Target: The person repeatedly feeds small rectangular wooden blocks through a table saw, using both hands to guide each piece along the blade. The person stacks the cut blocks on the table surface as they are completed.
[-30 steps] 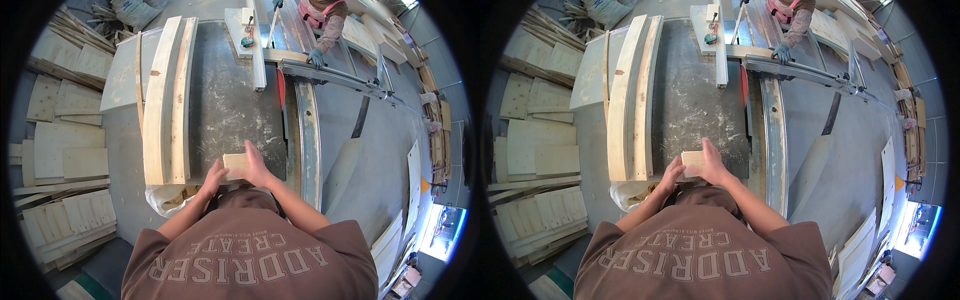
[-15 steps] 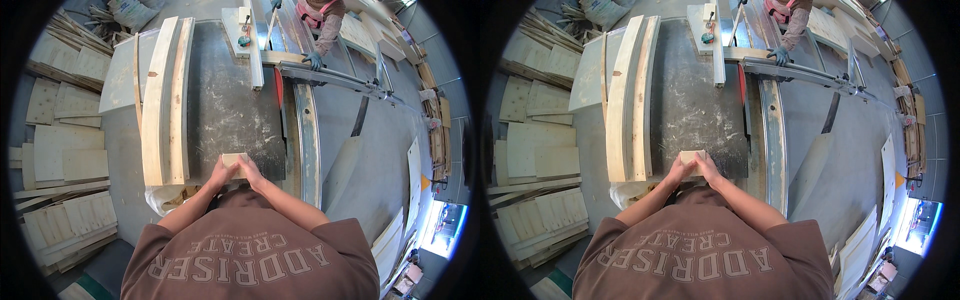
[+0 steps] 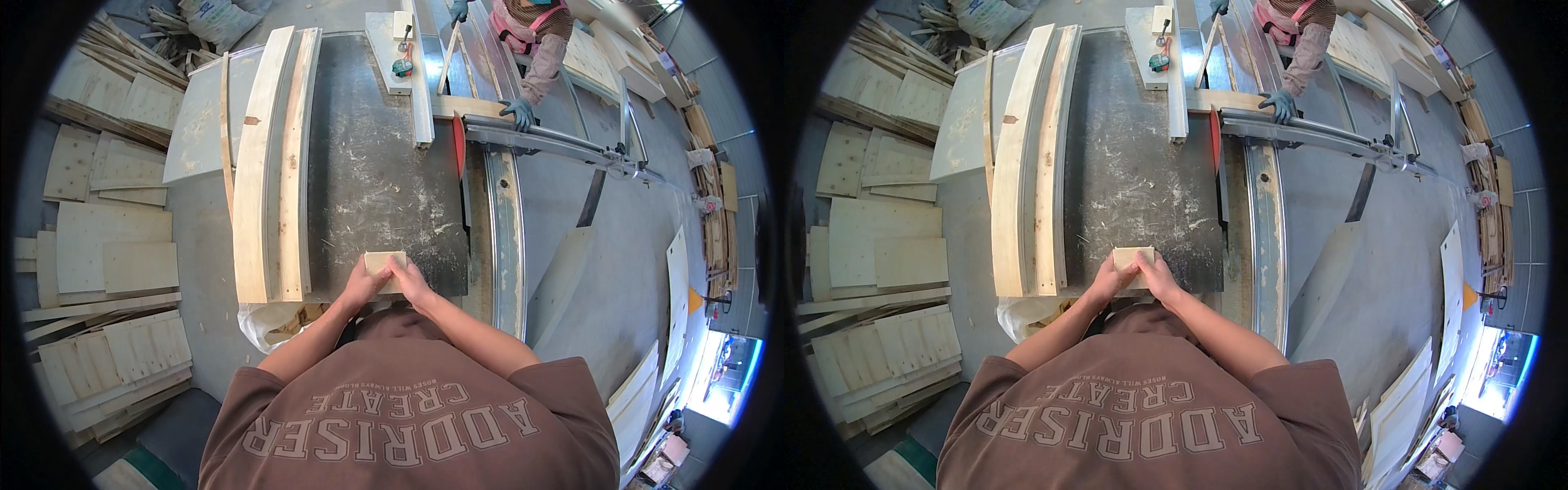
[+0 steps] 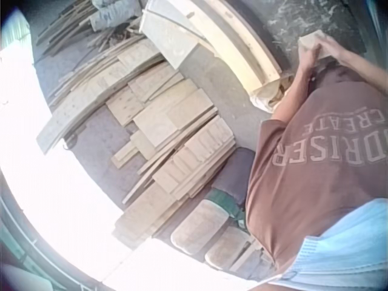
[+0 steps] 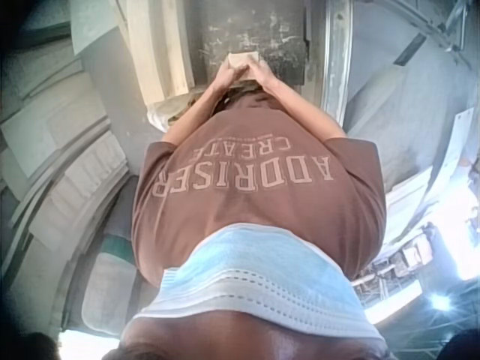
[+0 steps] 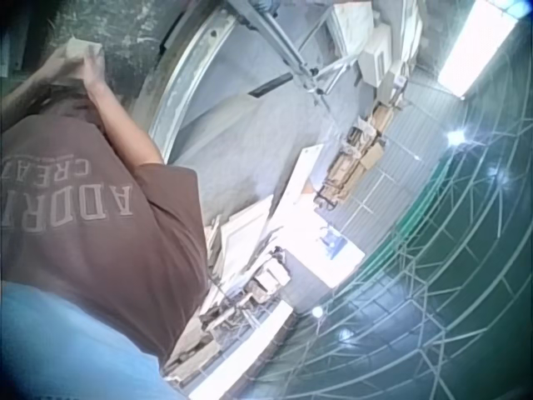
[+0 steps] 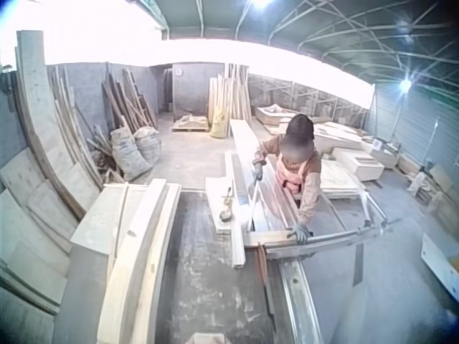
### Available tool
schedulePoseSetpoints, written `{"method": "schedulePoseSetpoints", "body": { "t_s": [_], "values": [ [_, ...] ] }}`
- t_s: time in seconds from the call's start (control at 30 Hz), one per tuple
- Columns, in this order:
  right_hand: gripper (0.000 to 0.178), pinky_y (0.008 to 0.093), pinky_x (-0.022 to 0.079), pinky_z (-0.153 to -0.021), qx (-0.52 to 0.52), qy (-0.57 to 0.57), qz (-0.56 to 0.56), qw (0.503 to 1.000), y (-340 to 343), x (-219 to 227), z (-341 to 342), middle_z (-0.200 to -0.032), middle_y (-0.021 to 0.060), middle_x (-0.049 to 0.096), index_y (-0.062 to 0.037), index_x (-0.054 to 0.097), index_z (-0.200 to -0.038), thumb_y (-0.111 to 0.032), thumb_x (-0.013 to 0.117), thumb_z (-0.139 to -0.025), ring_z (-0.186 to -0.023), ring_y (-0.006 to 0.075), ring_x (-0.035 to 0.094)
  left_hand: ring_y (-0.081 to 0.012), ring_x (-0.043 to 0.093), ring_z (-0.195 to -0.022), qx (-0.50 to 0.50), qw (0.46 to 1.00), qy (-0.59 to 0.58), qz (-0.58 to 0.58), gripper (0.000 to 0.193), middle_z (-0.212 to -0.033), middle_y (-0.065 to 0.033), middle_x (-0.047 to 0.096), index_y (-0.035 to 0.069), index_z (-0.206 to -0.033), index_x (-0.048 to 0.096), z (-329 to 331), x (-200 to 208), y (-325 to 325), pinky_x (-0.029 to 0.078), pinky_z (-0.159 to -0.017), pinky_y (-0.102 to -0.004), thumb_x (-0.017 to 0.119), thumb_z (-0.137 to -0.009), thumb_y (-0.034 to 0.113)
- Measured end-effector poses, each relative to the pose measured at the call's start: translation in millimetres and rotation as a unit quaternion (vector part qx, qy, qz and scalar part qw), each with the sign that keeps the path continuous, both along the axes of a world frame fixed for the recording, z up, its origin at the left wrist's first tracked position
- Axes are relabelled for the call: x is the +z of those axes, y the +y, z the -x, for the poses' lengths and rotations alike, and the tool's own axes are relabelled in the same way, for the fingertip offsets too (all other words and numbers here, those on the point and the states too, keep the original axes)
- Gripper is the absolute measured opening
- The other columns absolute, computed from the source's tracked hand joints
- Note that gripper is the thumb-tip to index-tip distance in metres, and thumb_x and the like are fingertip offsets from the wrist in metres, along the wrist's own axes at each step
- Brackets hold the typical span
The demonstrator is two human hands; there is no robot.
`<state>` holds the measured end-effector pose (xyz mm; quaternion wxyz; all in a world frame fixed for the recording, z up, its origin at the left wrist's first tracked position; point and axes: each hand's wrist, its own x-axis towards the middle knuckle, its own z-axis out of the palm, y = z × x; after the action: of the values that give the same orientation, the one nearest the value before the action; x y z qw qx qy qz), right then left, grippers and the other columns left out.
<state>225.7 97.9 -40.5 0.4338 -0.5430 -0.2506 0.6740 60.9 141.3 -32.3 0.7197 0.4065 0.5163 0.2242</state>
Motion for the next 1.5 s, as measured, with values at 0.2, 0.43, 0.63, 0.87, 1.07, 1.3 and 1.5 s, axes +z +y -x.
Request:
{"method": "schedulePoseSetpoints", "body": {
  "t_s": [0.2,0.43,0.63,0.87,1.07,1.3,1.5],
  "values": [
    [0.052,0.0345,0.052,-0.1,-0.004,0.0,0.002,1.0,-0.7,-0.9,2.0,-0.127,0.0084,0.069,-0.0018,0.059,-0.138,-0.048,0.055,-0.115,-0.115,0.015,0.064,-0.0192,0.066,-0.113,0.0,1.0,0.001,-0.001,0.053,-0.127,-0.0129,0.069,0.0,-0.14,0.053,2.0,-0.4,0.0,0.055,-0.099,-0.0366,0.079,-0.102,0.025],
    [0.049,0.0341,0.052,-0.1,-0.001,-0.008,-0.01,1.0,-0.9,-3.0,4.6,-0.124,0.0077,0.069,-0.0026,0.06,-0.137,-0.047,0.054,-0.115,-0.114,0.0144,0.064,-0.0189,0.066,-0.113,-0.002,1.0,0.01,-0.009,0.053,-0.127,-0.0127,0.07,0.0,-0.14,0.053,4.9,-7.7,0.3,0.055,-0.098,-0.0365,0.079,-0.101,0.026],
    [0.051,0.0341,0.052,-0.1,-0.013,-0.015,-0.011,1.0,-1.4,-9.0,7.3,-0.122,0.0075,0.069,-0.0013,0.06,-0.136,-0.047,0.055,-0.115,-0.113,0.0145,0.064,-0.0157,0.065,-0.114,-0.022,0.999,0.027,0.007,0.051,-0.13,-0.0071,0.069,0.004,-0.145,0.054,4.8,3.1,1.4,0.053,-0.1,-0.0339,0.077,-0.104,0.023],
    [0.053,0.035,0.052,-0.101,-0.013,-0.022,-0.016,1.0,-2.6,-10.9,9.1,-0.123,0.0086,0.07,-0.0005,0.06,-0.136,-0.049,0.055,-0.115,-0.114,0.0153,0.064,-0.0159,0.065,-0.114,-0.013,1.0,0.02,0.002,0.05,-0.13,-0.007,0.069,0.004,-0.144,0.054,6.7,1.0,0.3,0.053,-0.1,-0.0339,0.077,-0.104,0.023],
    [0.05,0.0407,0.053,-0.094,0.001,-0.172,-0.025,0.985,-1.0,-22.1,1.3,-0.115,0.0153,0.073,-0.0006,0.065,-0.116,-0.049,0.052,-0.115,-0.103,0.0295,0.067,-0.0212,0.068,-0.112,-0.012,0.999,0.037,-0.025,0.055,-0.127,-0.0145,0.071,-0.002,-0.139,0.053,6.7,-4.2,-0.8,0.055,-0.099,-0.0384,0.08,-0.1,0.026],
    [0.049,0.0491,0.046,-0.108,0.21,-0.713,-0.222,0.631,104.6,1.4,-88.5,-0.129,0.0186,0.062,0.0062,0.062,-0.128,-0.013,0.075,-0.085,-0.124,0.0389,0.057,-0.0212,0.065,-0.118,-0.007,0.989,0.135,-0.054,0.062,-0.131,-0.0164,0.069,-0.006,-0.142,0.051,15.3,4.3,-5.2,0.053,-0.105,-0.0376,0.081,-0.099,0.026],
    [0.071,0.0523,0.029,-0.127,0.312,-0.859,-0.185,0.36,197.9,-51.9,-146.5,-0.153,0.0259,0.055,0.0083,0.046,-0.155,-0.018,0.071,-0.094,-0.148,0.0383,0.048,-0.0387,0.039,-0.158,0.024,0.99,0.121,-0.061,0.104,-0.169,-0.0368,0.036,-0.018,-0.165,0.019,36.1,9.7,-20.1,0.032,-0.129,-0.0428,0.078,-0.098,0.033]
  ]
}}
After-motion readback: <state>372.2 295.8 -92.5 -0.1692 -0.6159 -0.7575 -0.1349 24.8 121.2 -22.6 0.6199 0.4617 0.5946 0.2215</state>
